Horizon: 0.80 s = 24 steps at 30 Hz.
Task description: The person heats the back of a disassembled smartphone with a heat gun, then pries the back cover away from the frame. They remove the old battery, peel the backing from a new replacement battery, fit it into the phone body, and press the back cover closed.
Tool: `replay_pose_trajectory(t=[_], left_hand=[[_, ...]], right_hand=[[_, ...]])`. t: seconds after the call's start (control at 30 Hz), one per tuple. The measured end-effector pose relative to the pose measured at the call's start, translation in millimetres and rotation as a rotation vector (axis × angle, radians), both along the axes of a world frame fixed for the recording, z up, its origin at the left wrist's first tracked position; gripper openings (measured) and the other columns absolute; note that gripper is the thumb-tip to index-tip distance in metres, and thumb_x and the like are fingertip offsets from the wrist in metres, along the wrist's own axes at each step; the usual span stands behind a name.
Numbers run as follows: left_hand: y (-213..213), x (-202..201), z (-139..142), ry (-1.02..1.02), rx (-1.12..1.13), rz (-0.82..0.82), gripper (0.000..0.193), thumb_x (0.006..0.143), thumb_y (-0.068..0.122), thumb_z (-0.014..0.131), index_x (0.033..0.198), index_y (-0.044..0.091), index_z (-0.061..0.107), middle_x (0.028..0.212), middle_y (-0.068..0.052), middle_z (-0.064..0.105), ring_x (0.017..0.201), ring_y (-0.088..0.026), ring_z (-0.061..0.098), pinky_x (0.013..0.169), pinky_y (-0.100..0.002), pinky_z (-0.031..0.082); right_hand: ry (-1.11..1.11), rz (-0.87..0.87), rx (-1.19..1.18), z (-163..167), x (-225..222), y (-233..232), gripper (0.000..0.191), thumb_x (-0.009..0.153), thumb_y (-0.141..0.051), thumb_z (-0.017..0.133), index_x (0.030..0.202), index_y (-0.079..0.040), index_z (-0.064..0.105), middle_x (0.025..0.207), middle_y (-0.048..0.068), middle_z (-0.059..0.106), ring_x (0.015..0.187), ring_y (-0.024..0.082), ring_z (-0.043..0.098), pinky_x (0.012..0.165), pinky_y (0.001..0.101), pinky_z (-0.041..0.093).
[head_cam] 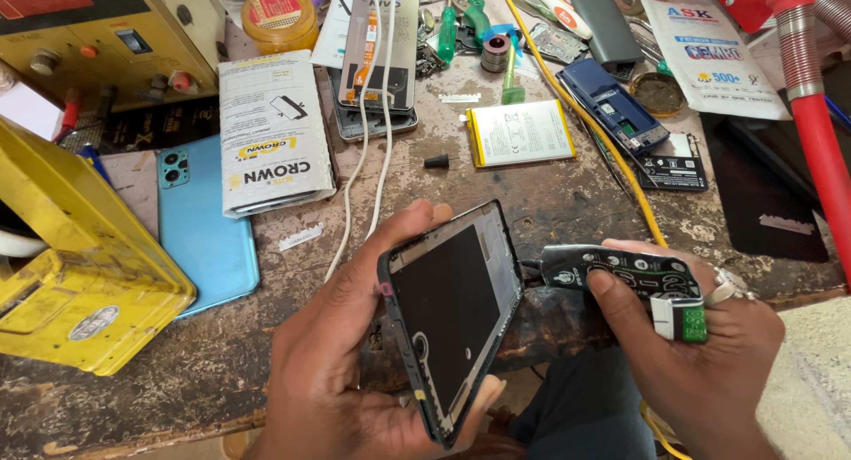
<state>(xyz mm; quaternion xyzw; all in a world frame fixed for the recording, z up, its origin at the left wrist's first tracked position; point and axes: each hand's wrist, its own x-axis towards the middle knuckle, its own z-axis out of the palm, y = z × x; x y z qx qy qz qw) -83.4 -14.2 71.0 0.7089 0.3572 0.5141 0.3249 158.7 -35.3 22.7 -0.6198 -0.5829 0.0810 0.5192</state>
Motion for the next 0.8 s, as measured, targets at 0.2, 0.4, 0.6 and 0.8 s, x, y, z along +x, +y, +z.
replay_pose_trajectory(t=[0.2,0.4,0.6,0.8], left_hand=[[0,-1,1,-0.012,0.000,-0.012,0.086,0.080,0.032,0.087,0.147,-0.003,0.047,0.143,-0.021,0.065,0.131,-0.030,0.069,0.102,-0.042,0.056],[-3,-1,1,-0.010,-0.022,0.000,0.086,0.078,0.032,0.088,0.147,-0.002,0.049,0.141,-0.019,0.067,0.130,-0.029,0.070,0.102,-0.041,0.056],[-5,1,-2,-0.075,-0.089,-0.002,0.087,0.077,0.035,0.088,0.147,-0.001,0.049,0.143,-0.020,0.067,0.128,-0.030,0.067,0.100,-0.041,0.059],[-5,-2,-6,-0.060,-0.061,-0.019,0.088,0.077,0.033,0.089,0.147,-0.001,0.048,0.144,-0.021,0.066,0.131,-0.031,0.071,0.100,-0.042,0.058]], right_hand=[[-0.022,-0.071,-0.094,0,1,-5,0.025,0.091,-0.009,0.080,0.114,-0.002,0.076,0.074,0.001,0.070,0.066,0.003,0.058,0.058,0.0209,0.046],[-0.077,-0.089,-0.083,-2,3,-8,0.026,0.089,-0.009,0.081,0.114,-0.004,0.076,0.070,-0.002,0.068,0.063,0.003,0.058,0.058,0.0210,0.045],[-0.044,-0.094,-0.095,-2,4,-12,0.027,0.087,-0.008,0.082,0.113,-0.004,0.077,0.070,-0.001,0.069,0.064,0.002,0.058,0.058,0.0204,0.045],[-0.069,-0.075,-0.104,-1,7,-12,0.028,0.085,-0.007,0.083,0.112,-0.002,0.078,0.069,0.001,0.069,0.061,0.004,0.058,0.055,0.0216,0.044]])
